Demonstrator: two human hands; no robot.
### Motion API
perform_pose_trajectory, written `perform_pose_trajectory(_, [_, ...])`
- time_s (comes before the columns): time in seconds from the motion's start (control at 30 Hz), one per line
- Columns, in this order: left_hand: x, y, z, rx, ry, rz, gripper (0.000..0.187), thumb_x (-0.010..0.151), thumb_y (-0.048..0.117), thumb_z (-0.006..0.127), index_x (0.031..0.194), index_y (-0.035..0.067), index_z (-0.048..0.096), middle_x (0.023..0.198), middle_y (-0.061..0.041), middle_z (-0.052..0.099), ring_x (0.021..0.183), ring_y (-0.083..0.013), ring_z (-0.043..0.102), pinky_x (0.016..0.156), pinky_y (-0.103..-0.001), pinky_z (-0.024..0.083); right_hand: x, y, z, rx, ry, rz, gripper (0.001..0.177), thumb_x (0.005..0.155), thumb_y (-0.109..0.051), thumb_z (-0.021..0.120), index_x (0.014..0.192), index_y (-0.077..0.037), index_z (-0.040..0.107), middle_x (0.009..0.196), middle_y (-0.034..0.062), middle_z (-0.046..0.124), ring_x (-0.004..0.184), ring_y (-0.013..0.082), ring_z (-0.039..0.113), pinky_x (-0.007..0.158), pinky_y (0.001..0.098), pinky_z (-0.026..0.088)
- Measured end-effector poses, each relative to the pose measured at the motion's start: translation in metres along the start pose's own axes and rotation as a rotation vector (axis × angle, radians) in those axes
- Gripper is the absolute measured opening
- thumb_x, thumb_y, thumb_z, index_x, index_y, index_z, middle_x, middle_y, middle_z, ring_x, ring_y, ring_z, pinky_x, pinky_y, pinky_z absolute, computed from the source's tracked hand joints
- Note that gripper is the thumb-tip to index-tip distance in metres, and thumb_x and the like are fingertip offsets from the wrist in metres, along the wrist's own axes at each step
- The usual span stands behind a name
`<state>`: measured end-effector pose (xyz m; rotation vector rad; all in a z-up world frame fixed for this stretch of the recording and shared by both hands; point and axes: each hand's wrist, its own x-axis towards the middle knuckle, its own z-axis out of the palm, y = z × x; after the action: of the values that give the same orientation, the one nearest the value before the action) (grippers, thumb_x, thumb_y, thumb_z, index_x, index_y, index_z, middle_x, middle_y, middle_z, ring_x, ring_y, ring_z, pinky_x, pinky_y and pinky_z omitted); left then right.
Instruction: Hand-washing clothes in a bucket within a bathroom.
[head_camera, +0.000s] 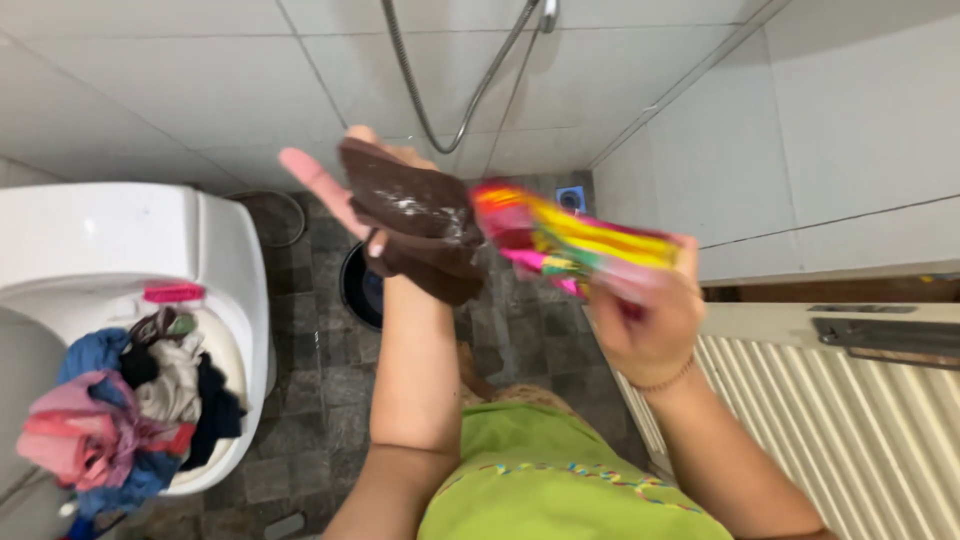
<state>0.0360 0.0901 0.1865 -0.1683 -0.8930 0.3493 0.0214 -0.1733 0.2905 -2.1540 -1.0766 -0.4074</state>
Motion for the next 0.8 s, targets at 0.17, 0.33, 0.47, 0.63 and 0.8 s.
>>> perform_pose_trajectory(0.17, [0.018,-0.009,0.007,0.171,0.149,0.106,0.079,0.103,0.074,0.041,0.132,0.002,0.058,0.103,-0.022,0.076,0.085,-0.0297,0.076,0.070,-0.044,0.063,0.008,-0.008,-0.004,0.070,0.153,0.076,0.021,0.088,0.005,0.071,0.103,-0.009,0.071,0.082,0.0054,0.066,0.073,0.0228,0.057,0.094,0.0401,0.043])
perform_pose_trajectory(0.33, [-0.009,0.005,-0.034,-0.044,0.250,0.053,0.089,0.095,0.081,0.047,0.125,-0.002,0.058,0.091,-0.015,0.073,0.071,-0.0224,0.069,0.064,-0.037,0.058,0.025,-0.010,-0.011,0.357,0.310,0.398,0.023,0.086,-0.012,0.073,0.106,-0.017,0.065,0.097,-0.0076,0.073,0.077,0.0124,0.071,0.074,0.0343,0.053])
perform_pose_trajectory(0.47, [-0.020,0.000,-0.042,0.075,0.612,0.090,0.071,0.094,0.081,0.050,0.084,0.011,0.053,0.068,0.000,0.056,0.058,-0.0104,0.051,0.056,-0.026,0.044,0.025,-0.003,-0.010,-0.106,0.060,-0.100,0.023,0.087,0.000,0.076,0.107,-0.011,0.071,0.091,0.0021,0.068,0.077,0.0239,0.063,0.094,0.0458,0.042])
perform_pose_trajectory(0.63, [-0.019,-0.005,-0.038,0.327,1.269,0.298,0.071,0.081,0.082,0.059,0.061,0.017,0.038,0.057,0.005,0.039,0.052,-0.0113,0.036,0.050,-0.025,0.030,0.032,-0.014,-0.007,-0.134,0.133,-0.156,0.023,0.083,0.001,0.074,0.103,-0.006,0.066,0.098,0.0133,0.071,0.093,0.0348,0.069,0.091,0.0492,0.042])
perform_pose_trajectory(0.8, [-0.026,-0.003,-0.044,0.265,1.112,0.301,0.073,0.081,0.080,0.061,0.061,0.017,0.030,0.059,0.003,0.033,0.057,-0.0123,0.033,0.054,-0.026,0.026,0.027,-0.015,-0.006,-0.059,0.220,-0.242,0.021,0.083,0.001,0.073,0.096,-0.010,0.061,0.088,0.0074,0.069,0.078,0.0287,0.063,0.089,0.0490,0.040])
